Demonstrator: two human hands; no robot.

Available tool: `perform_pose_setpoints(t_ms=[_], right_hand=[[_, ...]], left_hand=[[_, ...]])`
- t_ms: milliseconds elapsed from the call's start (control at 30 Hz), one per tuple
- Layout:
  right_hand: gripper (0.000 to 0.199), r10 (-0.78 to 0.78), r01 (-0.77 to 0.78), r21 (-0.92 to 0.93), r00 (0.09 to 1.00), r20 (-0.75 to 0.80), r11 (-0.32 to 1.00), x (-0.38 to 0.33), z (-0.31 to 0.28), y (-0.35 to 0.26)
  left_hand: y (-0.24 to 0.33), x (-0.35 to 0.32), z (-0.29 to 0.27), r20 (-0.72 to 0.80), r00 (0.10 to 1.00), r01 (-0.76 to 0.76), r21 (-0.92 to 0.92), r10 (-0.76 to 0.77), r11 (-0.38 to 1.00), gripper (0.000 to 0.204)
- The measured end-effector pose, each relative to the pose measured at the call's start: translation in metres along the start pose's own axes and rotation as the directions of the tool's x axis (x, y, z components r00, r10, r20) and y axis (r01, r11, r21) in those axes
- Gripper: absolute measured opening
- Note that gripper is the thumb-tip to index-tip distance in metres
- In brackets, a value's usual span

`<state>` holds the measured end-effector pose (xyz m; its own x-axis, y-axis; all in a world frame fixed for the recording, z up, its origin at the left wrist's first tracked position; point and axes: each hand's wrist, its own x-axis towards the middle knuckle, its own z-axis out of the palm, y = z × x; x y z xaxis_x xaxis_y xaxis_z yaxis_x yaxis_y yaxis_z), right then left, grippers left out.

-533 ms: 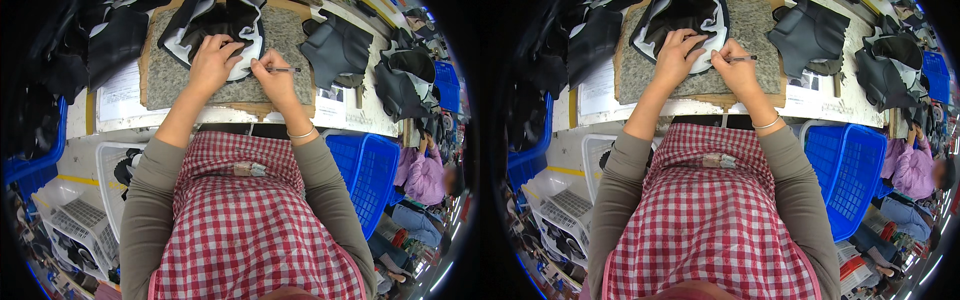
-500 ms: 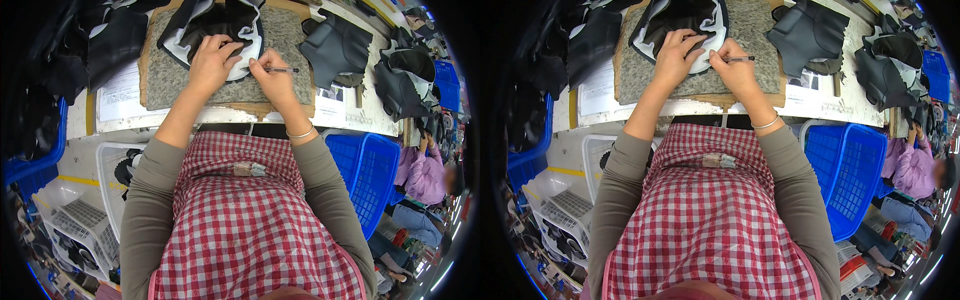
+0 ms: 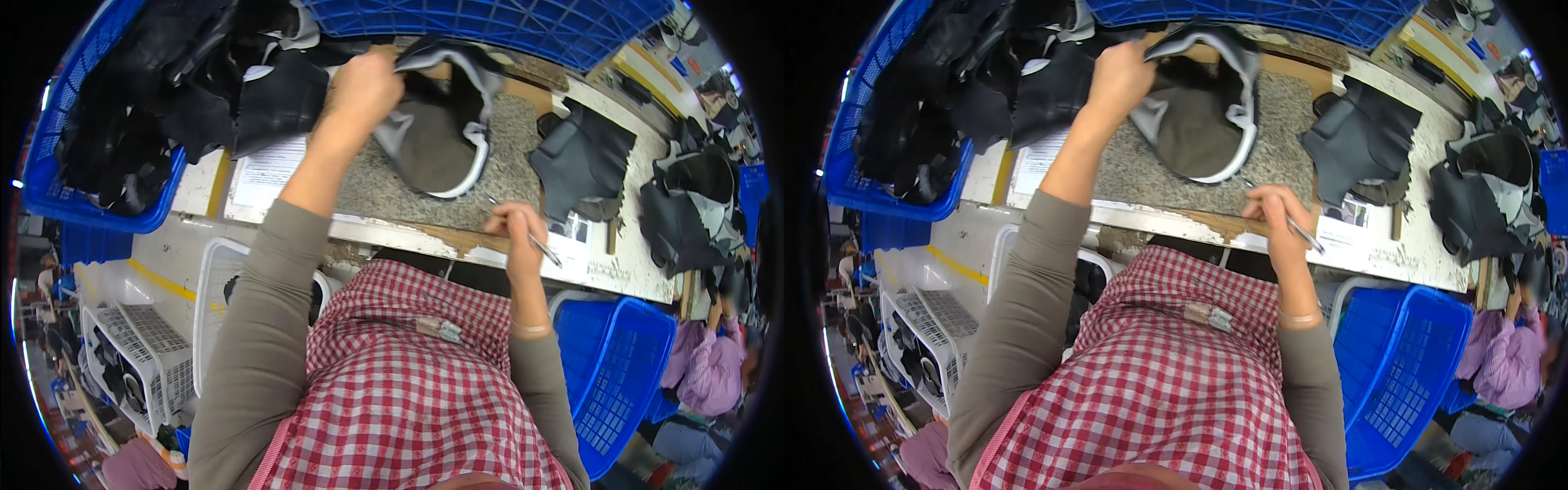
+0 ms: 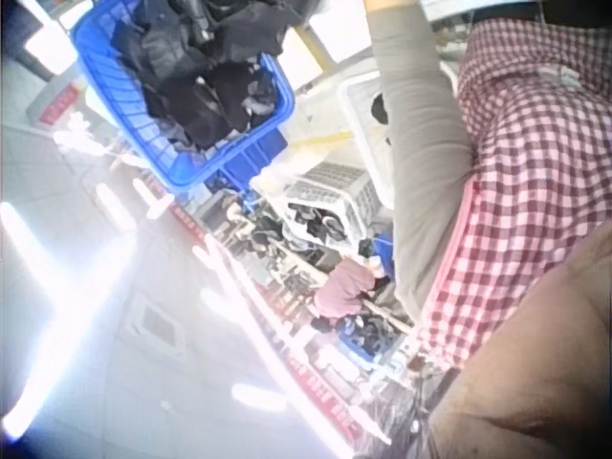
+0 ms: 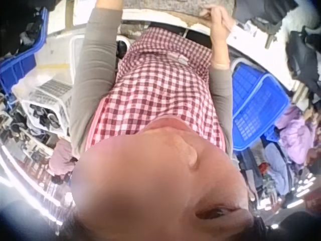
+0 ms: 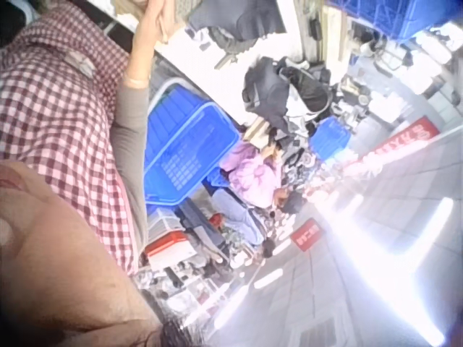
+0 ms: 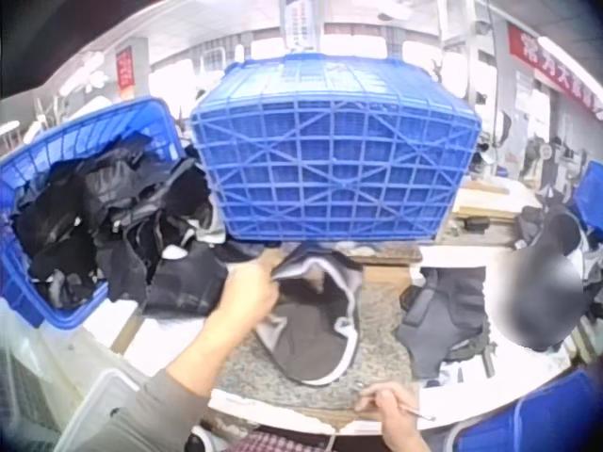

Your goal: The person repeatedly taps black shoe uppers with a hammer on a workbench to shape them, then uses a pen to mark white shoe parts. Items are handled one at a time and placed into blue baskets.

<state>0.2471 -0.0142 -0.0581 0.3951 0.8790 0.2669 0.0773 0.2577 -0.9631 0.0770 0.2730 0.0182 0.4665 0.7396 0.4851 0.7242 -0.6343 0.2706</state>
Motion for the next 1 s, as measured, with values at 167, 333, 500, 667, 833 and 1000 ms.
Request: perform_pose_setpoints(t_ms=[167,333,500,667,833,1000], right_hand=[[0.03,-0.29,0.272,-0.283,0.957,-0.024,0.92,0.022,-0.004,-0.022],[0.04,-0.178,0.111,-0.444,0.978,-0.112,0.889,0.067,-0.036,0.006],[0.036,-0.284,0.218,-0.436,0.955,-0.091,0.873,0.061,-0.05,0.038],[0.034,-0.227,0.176,-0.329,0.966,-0.122,0.928,0.058,-0.046,0.041],[0.038,-0.252,0.197,-0.345,0.96,-0.122,0.918,0.038,-0.038,0.025],[0.036,-0.159,0.145,-0.234,0.986,-0.043,0.961,-0.004,-0.022,0.006]], left_hand=[[0.1,0.025,0.027,-0.242,0.949,-0.243,-0.154,0.202,0.958,0.028],[0.052,0.022,0.008,-0.517,0.846,-0.199,-0.075,0.133,0.977,0.07],[-0.156,-0.06,-0.057,-0.405,0.803,0.565,0.286,-0.437,0.774,0.074],[-0.211,-0.123,-0.077,0.221,0.843,0.509,-0.037,-0.49,0.86,0.025],[-0.19,-0.113,-0.078,0.117,0.693,0.701,-0.337,-0.711,0.628,0.043],[-0.137,-0.114,-0.078,0.335,0.766,0.64,-0.485,-0.549,0.597,0.048]])
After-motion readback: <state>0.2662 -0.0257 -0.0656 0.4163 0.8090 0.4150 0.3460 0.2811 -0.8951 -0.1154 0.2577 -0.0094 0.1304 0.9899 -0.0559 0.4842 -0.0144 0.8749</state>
